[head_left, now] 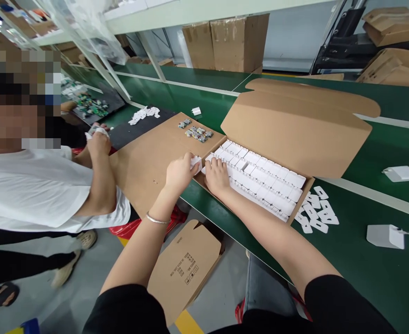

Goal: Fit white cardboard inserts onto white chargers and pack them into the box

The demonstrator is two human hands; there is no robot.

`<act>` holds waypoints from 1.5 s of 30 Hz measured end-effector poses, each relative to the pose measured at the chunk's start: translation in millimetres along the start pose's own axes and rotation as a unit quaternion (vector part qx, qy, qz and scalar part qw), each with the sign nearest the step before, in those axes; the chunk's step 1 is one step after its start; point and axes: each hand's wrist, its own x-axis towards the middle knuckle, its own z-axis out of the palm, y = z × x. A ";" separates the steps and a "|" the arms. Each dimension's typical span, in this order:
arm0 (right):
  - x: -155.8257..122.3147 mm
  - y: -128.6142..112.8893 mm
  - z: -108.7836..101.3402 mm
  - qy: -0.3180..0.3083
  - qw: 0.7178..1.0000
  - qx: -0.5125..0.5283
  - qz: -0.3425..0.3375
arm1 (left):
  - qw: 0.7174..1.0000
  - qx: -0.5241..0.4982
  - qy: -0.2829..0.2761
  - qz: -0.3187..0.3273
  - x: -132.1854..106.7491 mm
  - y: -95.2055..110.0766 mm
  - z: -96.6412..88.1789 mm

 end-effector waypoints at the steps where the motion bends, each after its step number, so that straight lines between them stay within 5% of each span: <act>1: -4.9 -0.1 -4.6 0.002 1.000 0.001 -0.011 | 1.000 0.010 -0.002 0.006 1.9 2.3 -1.0; 4: -26.2 -2.4 -20.2 -0.027 0.999 0.009 -0.036 | 0.999 0.044 -0.010 0.019 4.1 6.7 -2.9; 9: -71.1 -2.4 -40.0 -0.189 0.982 0.013 -0.019 | 0.995 0.070 -0.038 0.067 2.2 3.1 0.5; 15: -99.5 2.1 -44.1 -0.198 0.980 0.016 -0.026 | 0.996 0.050 -0.070 0.034 6.1 -0.9 1.0; 18: -87.1 0.7 -43.2 -0.155 0.987 0.042 -0.028 | 0.995 0.052 -0.081 0.003 7.8 5.5 1.6; 22: -35.5 1.2 -38.2 -0.073 0.990 0.122 0.017 | 0.996 0.057 -0.060 -0.035 5.2 16.6 9.2; 26: 20.6 3.5 -26.5 -0.079 0.988 0.126 0.046 | 0.998 0.010 -0.013 -0.053 -4.1 15.5 23.1; 30: 44.3 0.1 -13.9 -0.091 0.987 0.107 0.075 | 0.988 -0.113 0.073 -0.069 -11.9 5.1 45.4; 36: 47.0 -5.4 -1.7 -0.099 0.985 0.077 0.119 | 0.923 -0.328 0.181 -0.085 -5.5 -8.1 88.9; 41: 44.3 -8.0 1.2 -0.091 0.989 0.053 0.104 | 0.838 -0.527 0.123 -0.070 -3.4 -12.4 121.5; 45: 47.3 -10.6 2.8 -0.091 0.988 0.041 0.121 | 0.819 -0.556 0.104 -0.098 -6.9 -13.6 132.4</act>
